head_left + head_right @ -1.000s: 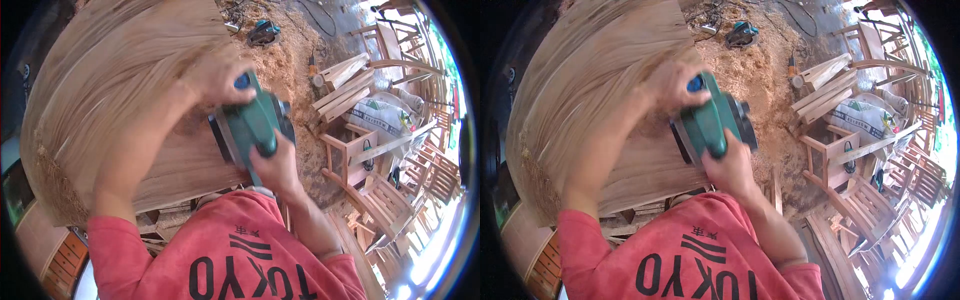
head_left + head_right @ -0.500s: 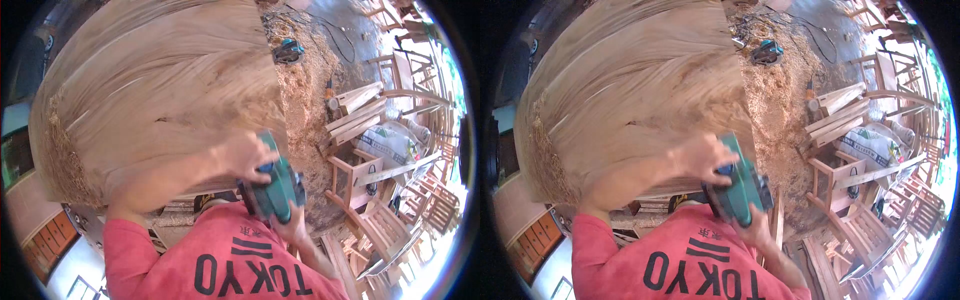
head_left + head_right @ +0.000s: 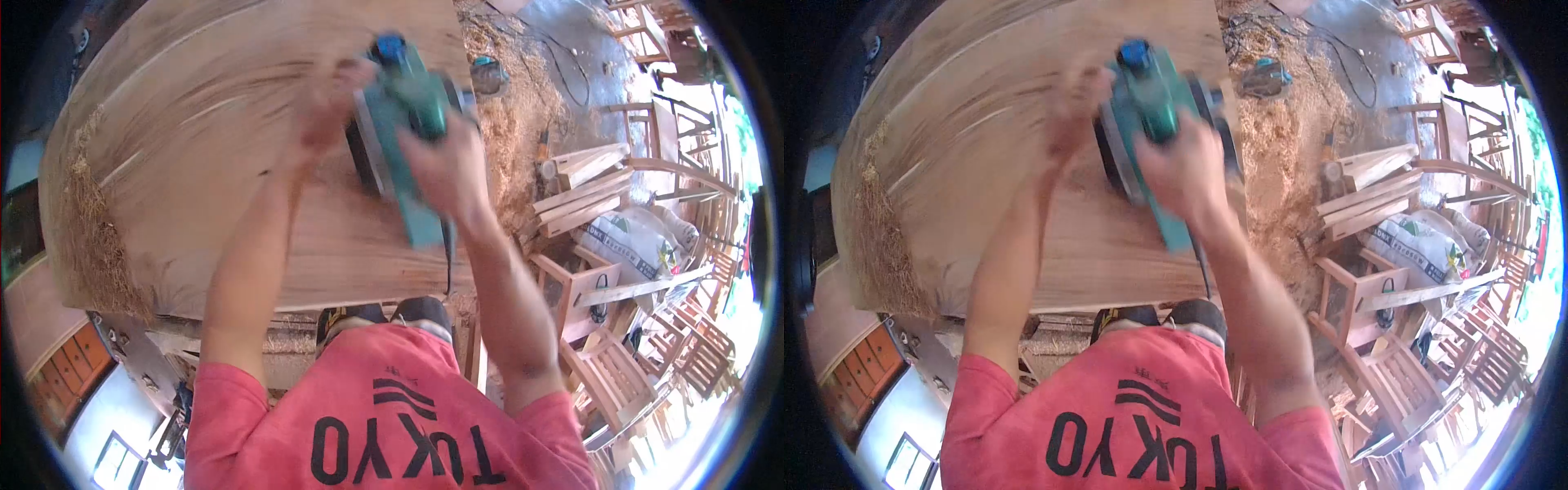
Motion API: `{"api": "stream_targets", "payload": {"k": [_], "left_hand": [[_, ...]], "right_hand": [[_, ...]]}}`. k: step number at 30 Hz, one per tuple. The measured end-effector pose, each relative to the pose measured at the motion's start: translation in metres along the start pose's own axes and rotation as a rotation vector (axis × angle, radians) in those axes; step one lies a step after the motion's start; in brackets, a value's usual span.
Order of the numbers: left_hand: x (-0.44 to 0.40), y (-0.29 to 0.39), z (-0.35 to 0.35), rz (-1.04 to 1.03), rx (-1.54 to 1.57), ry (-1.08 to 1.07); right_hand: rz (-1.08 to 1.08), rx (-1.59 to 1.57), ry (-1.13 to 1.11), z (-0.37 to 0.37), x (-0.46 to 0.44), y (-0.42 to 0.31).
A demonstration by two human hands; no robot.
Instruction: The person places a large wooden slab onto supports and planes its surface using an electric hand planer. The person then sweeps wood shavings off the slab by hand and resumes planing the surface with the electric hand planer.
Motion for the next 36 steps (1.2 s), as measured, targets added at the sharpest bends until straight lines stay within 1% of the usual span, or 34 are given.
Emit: {"api": "stream_targets", "payload": {"k": [1, 2, 4, 5, 6, 7, 8, 9, 10, 11, 13, 14, 16, 17, 19, 20, 23, 24, 25, 27, 28, 29, 30, 31, 34, 35, 36], "left_hand": [[-0.004, -0.032, 0.015, 0.092, 0.059, 0.099], [0.000, -0.067, 0.032, 0.203, 0.081, 0.242], [0.026, -0.097, 0.084, 0.326, -0.637, 0.335], [0.040, -0.106, 0.106, 0.414, -0.696, 0.379], [0.052, -0.112, 0.124, 0.501, -0.752, 0.423], [0.060, -0.120, 0.133, 0.525, -0.856, 0.411], [0.067, -0.129, 0.142, 0.555, -0.959, 0.399], [0.069, -0.137, 0.149, 0.586, -1.060, 0.390], [0.067, -0.139, 0.151, 0.579, -1.040, 0.399], [0.068, -0.137, 0.149, 0.577, -1.024, 0.404], [0.069, -0.139, 0.151, 0.578, -1.020, 0.421], [0.071, -0.142, 0.151, 0.569, -1.031, 0.419], [0.071, -0.143, 0.152, 0.568, -1.020, 0.427], [0.071, -0.141, 0.150, 0.571, -0.997, 0.434], [0.071, -0.141, 0.149, 0.574, -0.959, 0.441], [0.071, -0.141, 0.149, 0.573, -0.945, 0.441], [0.071, -0.147, 0.149, 0.539, -0.950, 0.464], [0.073, -0.150, 0.150, 0.524, -0.961, 0.470], [0.073, -0.149, 0.151, 0.511, -0.972, 0.483], [0.071, -0.147, 0.148, 0.488, -0.989, 0.497], [0.072, -0.144, 0.147, 0.501, -1.000, 0.486], [0.070, -0.142, 0.148, 0.508, -1.011, 0.476], [0.070, -0.140, 0.149, 0.517, -1.022, 0.468], [0.071, -0.142, 0.150, 0.524, -1.018, 0.468], [0.071, -0.145, 0.151, 0.532, -1.002, 0.456], [0.070, -0.146, 0.152, 0.536, -0.996, 0.459], [0.069, -0.146, 0.152, 0.541, -0.990, 0.464]], "right_hand": [[-0.007, -0.010, -0.027, -0.005, -0.028, -0.006], [-0.009, -0.019, -0.056, -0.007, -0.044, -0.012], [-0.067, -0.198, -0.096, -0.010, -0.049, -0.014], [-0.096, -0.288, -0.114, -0.013, -0.051, -0.016], [-0.116, -0.281, -0.160, -0.011, -0.040, -0.015], [-0.138, -0.271, -0.211, -0.007, -0.017, -0.012], [-0.151, -0.240, -0.214, -0.001, 0.013, -0.013], [-0.229, -0.378, -0.231, 0.005, 0.048, -0.011], [-0.241, -0.359, -0.258, 0.012, 0.084, -0.010], [-0.226, -0.338, -0.329, 0.020, 0.126, 0.006], [-0.310, -0.282, -0.452, 0.038, 0.209, 0.027], [-0.177, -0.183, -0.429, 0.046, 0.248, 0.043], [-0.193, -0.257, -0.385, 0.047, 0.276, 0.035], [-0.216, -0.235, -0.384, 0.044, 0.277, 0.036], [-0.263, -0.193, -0.378, 0.036, 0.264, 0.028], [-0.249, -0.206, -0.365, 0.029, 0.248, 0.020], [-0.214, -0.235, -0.293, -0.012, 0.171, 0.002], [-0.274, -0.209, -0.356, -0.018, 0.132, -0.018], [-0.227, -0.185, -0.330, -0.030, 0.098, -0.030], [-0.055, -0.052, -0.202, -0.052, 0.031, -0.050], [-0.101, -0.100, -0.211, -0.063, 0.000, -0.053], [-0.034, -0.067, -0.178, -0.071, -0.028, -0.059], [-0.055, -0.116, -0.206, -0.079, -0.052, -0.059], [-0.073, -0.167, -0.235, -0.082, -0.062, -0.058], [0.000, -0.072, -0.188, -0.068, -0.043, -0.045], [-0.073, -0.135, -0.240, -0.052, -0.020, -0.042], [-0.079, -0.177, -0.240, -0.038, 0.011, -0.029]]}}
Point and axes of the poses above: each hand's wrist, its own x-axis away from the middle knuckle, its own z-axis out of the back of the hand, y = z × x, the point moved 2 cm from there along -x, towards the middle knuckle, and after that the axes turned 3 degrees about z, right-handed, at the moved point
